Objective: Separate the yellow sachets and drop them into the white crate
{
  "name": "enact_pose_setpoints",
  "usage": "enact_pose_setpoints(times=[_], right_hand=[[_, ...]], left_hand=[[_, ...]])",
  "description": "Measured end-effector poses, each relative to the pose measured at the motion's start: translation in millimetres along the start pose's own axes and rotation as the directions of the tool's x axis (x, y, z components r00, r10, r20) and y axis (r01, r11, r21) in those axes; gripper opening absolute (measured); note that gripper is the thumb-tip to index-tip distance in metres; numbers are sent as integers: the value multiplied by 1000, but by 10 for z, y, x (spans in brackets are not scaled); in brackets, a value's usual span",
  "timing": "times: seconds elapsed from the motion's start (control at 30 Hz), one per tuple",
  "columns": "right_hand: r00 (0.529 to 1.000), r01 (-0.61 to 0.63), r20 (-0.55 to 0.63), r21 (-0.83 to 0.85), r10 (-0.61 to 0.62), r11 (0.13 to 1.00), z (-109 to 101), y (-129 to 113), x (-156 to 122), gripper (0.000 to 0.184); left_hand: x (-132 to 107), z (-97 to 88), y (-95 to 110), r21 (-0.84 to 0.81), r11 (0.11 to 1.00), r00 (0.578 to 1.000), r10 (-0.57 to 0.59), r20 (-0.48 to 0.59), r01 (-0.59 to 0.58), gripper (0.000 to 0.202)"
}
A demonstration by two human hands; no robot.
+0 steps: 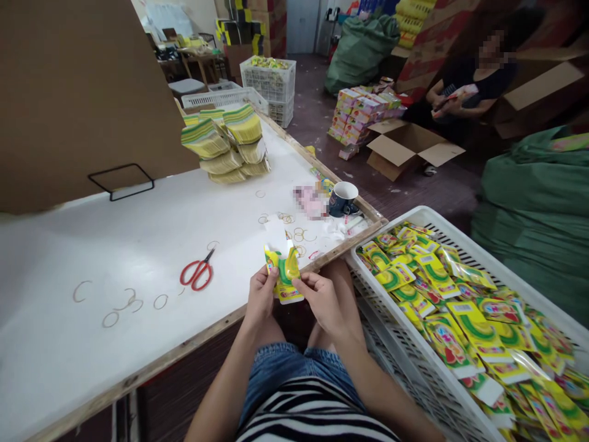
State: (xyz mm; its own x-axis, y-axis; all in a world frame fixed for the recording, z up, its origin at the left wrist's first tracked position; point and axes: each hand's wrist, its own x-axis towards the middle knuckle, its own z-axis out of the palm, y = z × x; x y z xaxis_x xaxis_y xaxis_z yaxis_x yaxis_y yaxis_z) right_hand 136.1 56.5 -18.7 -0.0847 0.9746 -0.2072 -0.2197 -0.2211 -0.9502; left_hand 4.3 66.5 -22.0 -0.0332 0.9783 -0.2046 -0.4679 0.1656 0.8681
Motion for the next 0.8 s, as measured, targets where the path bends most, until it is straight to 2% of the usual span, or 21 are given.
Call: enact_pose_setpoints(times=[0.1, 0.17, 0.27, 0.37, 0.47, 0.53, 0.63, 0.7, 0.8], right_hand=[[994, 65, -73, -144, -76, 987, 15, -1, -13, 30], [984, 111, -108, -239, -140, 965, -3, 21, -14, 28], [974, 170, -90, -317, -208, 933, -59, 18, -24, 24], [970, 232, 12, -319, -241, 919, -123, -91, -53, 37], [967, 250, 120, -296, -224, 922, -191, -247, -69, 50], [957, 265, 191, -271, -218, 926, -247, -313, -56, 44], [935, 294, 281, -269, -217, 917, -336, -332, -10, 26], [929, 315, 295, -309, -224, 897, -378, -317, 18, 22], [919, 374, 276, -381, -282, 846, -393, -280, 31, 24]], left_hand=[[-7, 13, -9, 98, 994, 997, 60, -39, -56, 45], [-38, 31, 30, 177, 978, 992, 117, -45, -108, 53], [-111, 59, 122, 267, 953, 988, 154, -11, -146, 69], [-182, 62, 205, 301, 946, 990, 93, 105, -121, 66], [-234, 32, 265, 281, 957, 975, 13, 221, -77, 57], [-267, 8, 289, 245, 969, 959, -39, 279, -32, 50], [-318, -12, 302, 223, 974, 936, -106, 336, 31, 42], [-345, -9, 295, 207, 977, 928, -124, 350, 53, 47], [-356, 0, 277, 161, 984, 921, -135, 365, 80, 77]])
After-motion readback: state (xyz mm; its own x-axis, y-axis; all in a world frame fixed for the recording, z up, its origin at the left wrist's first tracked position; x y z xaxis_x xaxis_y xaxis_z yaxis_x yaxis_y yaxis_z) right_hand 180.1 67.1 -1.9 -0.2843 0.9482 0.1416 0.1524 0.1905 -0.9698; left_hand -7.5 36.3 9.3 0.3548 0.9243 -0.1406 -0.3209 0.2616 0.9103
